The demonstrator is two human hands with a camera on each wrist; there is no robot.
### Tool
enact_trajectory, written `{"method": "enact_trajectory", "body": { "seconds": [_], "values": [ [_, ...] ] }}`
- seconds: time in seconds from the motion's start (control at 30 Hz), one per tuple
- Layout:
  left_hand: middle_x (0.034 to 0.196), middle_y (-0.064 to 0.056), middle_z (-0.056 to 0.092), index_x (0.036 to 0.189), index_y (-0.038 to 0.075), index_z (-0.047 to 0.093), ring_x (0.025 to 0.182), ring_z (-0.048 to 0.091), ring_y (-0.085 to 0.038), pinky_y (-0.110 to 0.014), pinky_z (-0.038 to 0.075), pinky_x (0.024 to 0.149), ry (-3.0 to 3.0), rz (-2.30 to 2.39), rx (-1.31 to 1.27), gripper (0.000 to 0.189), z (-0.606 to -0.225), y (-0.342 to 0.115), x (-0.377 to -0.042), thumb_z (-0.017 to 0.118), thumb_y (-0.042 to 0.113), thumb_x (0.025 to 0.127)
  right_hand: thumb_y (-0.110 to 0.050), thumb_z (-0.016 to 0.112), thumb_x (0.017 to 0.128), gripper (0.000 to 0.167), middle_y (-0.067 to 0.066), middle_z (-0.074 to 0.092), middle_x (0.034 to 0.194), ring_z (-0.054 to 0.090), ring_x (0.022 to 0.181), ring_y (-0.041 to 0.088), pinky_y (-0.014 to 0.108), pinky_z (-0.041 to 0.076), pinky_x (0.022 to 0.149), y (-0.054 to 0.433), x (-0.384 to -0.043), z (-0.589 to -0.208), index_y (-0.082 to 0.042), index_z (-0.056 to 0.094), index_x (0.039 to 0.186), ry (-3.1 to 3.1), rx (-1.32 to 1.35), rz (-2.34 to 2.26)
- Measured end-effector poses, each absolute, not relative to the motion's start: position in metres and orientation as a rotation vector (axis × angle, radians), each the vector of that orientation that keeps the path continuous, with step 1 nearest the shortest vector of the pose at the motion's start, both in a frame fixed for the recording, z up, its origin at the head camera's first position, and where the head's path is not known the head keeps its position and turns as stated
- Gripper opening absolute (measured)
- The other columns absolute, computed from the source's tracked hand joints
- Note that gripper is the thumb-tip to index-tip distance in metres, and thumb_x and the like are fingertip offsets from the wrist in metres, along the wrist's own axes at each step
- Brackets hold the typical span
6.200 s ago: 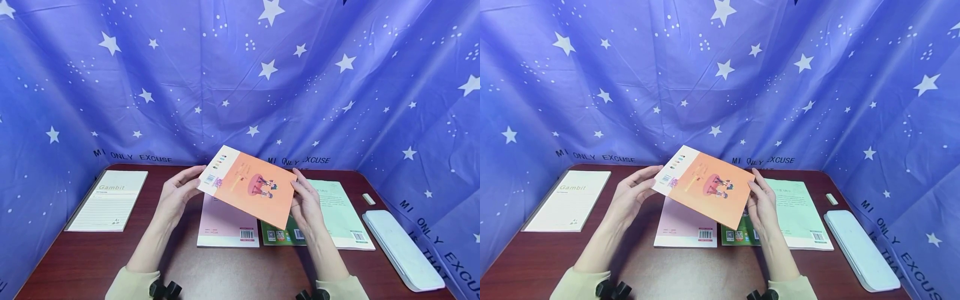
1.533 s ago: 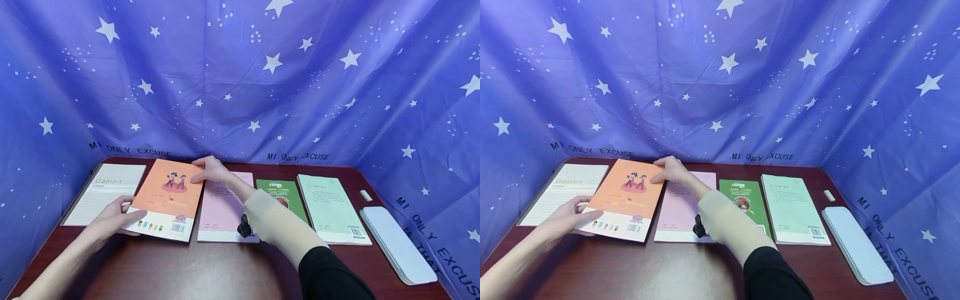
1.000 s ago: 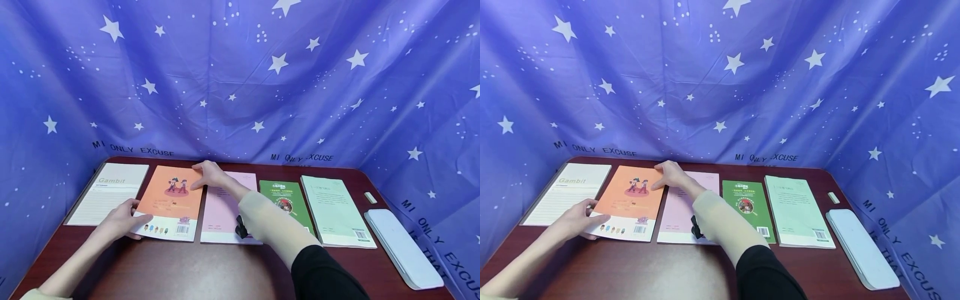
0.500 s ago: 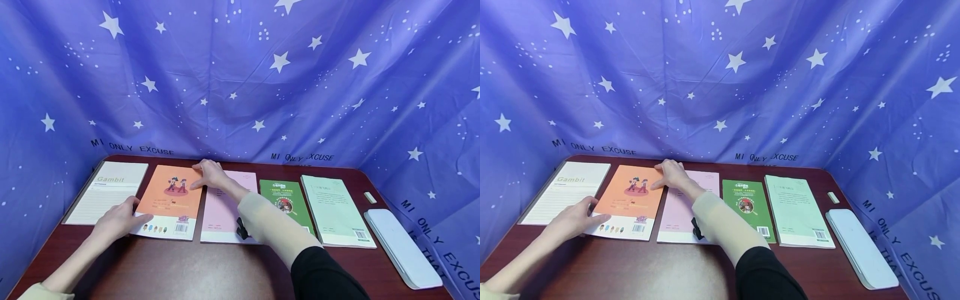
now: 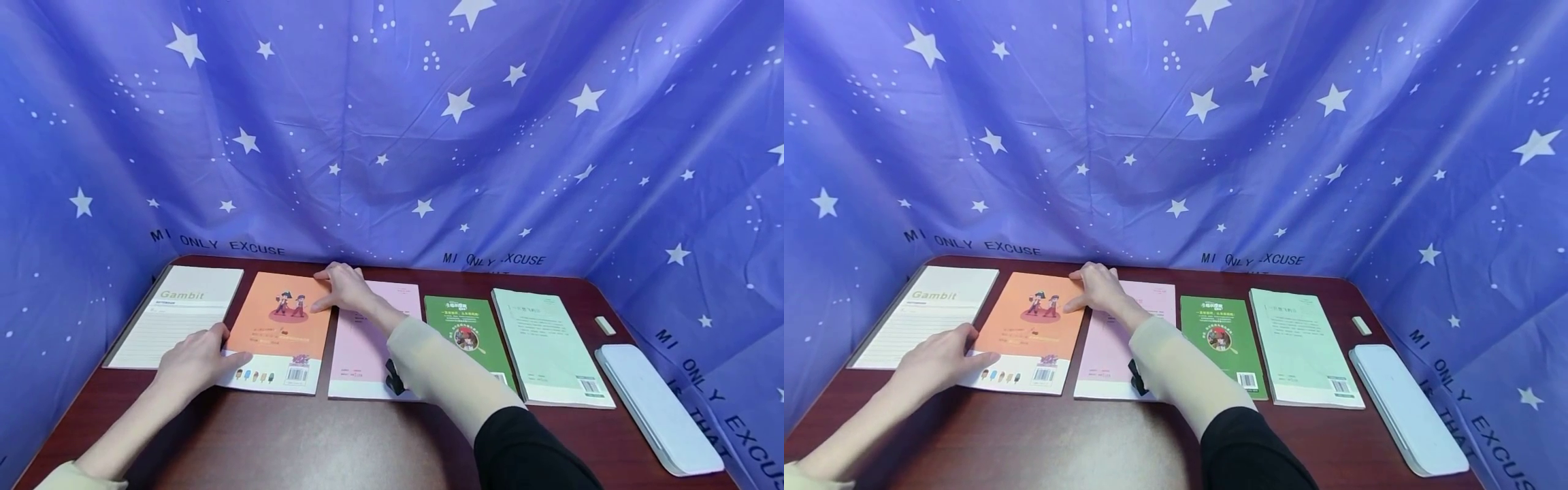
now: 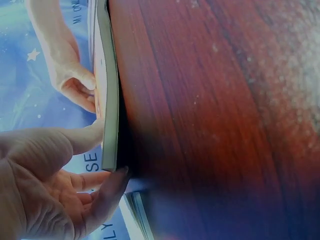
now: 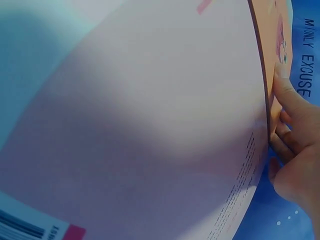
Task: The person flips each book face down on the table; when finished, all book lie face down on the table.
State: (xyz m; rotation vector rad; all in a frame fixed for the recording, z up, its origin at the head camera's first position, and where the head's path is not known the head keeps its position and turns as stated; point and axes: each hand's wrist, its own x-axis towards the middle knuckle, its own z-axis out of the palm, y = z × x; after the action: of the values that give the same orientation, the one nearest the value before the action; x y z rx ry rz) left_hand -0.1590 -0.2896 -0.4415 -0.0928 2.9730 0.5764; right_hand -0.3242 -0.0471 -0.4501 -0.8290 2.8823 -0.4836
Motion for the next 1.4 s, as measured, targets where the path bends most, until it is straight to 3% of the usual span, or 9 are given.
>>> {"method": "enact_trajectory", "body": {
  "seconds": [0.2,0.47,0.73,0.97,1.23,1.4],
  "values": [
    [0.081,-0.015,0.059,0.105,-0.002,0.062,0.073,0.058,-0.030,-0.046,0.047,0.058,3.070,0.518,-0.051,0.049,-0.441,-0.283,-0.157,0.080,0.038,0.083,-0.050,0.086,0.077,0.077,-0.001,0.063,0.142,0.055,0.133,0.019,0.033,0.039,0.096,-0.048,-0.321,-0.448,-0.023,0.061,0.144,2.880,-0.840,-0.418],
    [0.106,-0.032,0.058,0.132,-0.004,0.057,0.084,0.063,-0.042,-0.060,0.053,0.062,3.086,0.498,-0.006,0.066,-0.440,-0.283,-0.160,0.084,0.030,0.082,-0.050,0.082,0.083,0.074,-0.001,0.057,0.152,0.050,0.140,0.020,0.035,0.039,0.099,-0.049,-0.315,-0.449,-0.025,0.057,0.148,2.872,-0.825,-0.444],
    [0.111,-0.032,0.058,0.127,-0.003,0.062,0.095,0.060,-0.045,-0.063,0.054,0.067,3.149,0.521,0.103,0.057,-0.446,-0.282,-0.169,0.084,0.022,0.081,-0.051,0.075,0.089,0.071,0.005,0.053,0.155,0.051,0.142,0.023,0.039,0.043,0.101,-0.029,-0.321,-0.449,-0.023,0.054,0.150,2.937,-0.947,-0.545],
    [0.119,-0.035,0.057,0.133,-0.005,0.059,0.104,0.058,-0.052,-0.067,0.050,0.086,3.232,0.564,0.188,0.058,-0.450,-0.300,-0.179,0.080,0.023,0.087,-0.043,0.073,0.094,0.060,0.007,0.059,0.148,0.052,0.140,0.026,0.045,0.044,0.107,0.000,-0.320,-0.437,-0.019,0.058,0.147,2.948,-0.983,-0.663],
    [0.125,-0.036,0.056,0.140,0.001,0.055,0.110,0.056,-0.057,-0.070,0.047,0.089,3.358,0.519,0.257,0.063,-0.444,-0.320,-0.189,0.078,0.030,0.089,-0.039,0.073,0.095,0.059,0.013,0.060,0.146,0.056,0.137,0.032,0.056,0.043,0.116,0.059,-0.311,-0.421,-0.015,0.057,0.147,3.007,-0.995,-0.607],
    [0.129,-0.033,0.056,0.142,0.005,0.053,0.113,0.055,-0.056,-0.072,0.045,0.089,3.402,0.499,0.290,0.069,-0.433,-0.323,-0.198,0.080,0.035,0.086,-0.037,0.074,0.094,0.060,0.016,0.061,0.145,0.056,0.135,0.037,0.063,0.043,0.114,0.119,-0.309,-0.406,-0.014,0.057,0.146,3.099,-0.933,-0.516]
  ]
}}
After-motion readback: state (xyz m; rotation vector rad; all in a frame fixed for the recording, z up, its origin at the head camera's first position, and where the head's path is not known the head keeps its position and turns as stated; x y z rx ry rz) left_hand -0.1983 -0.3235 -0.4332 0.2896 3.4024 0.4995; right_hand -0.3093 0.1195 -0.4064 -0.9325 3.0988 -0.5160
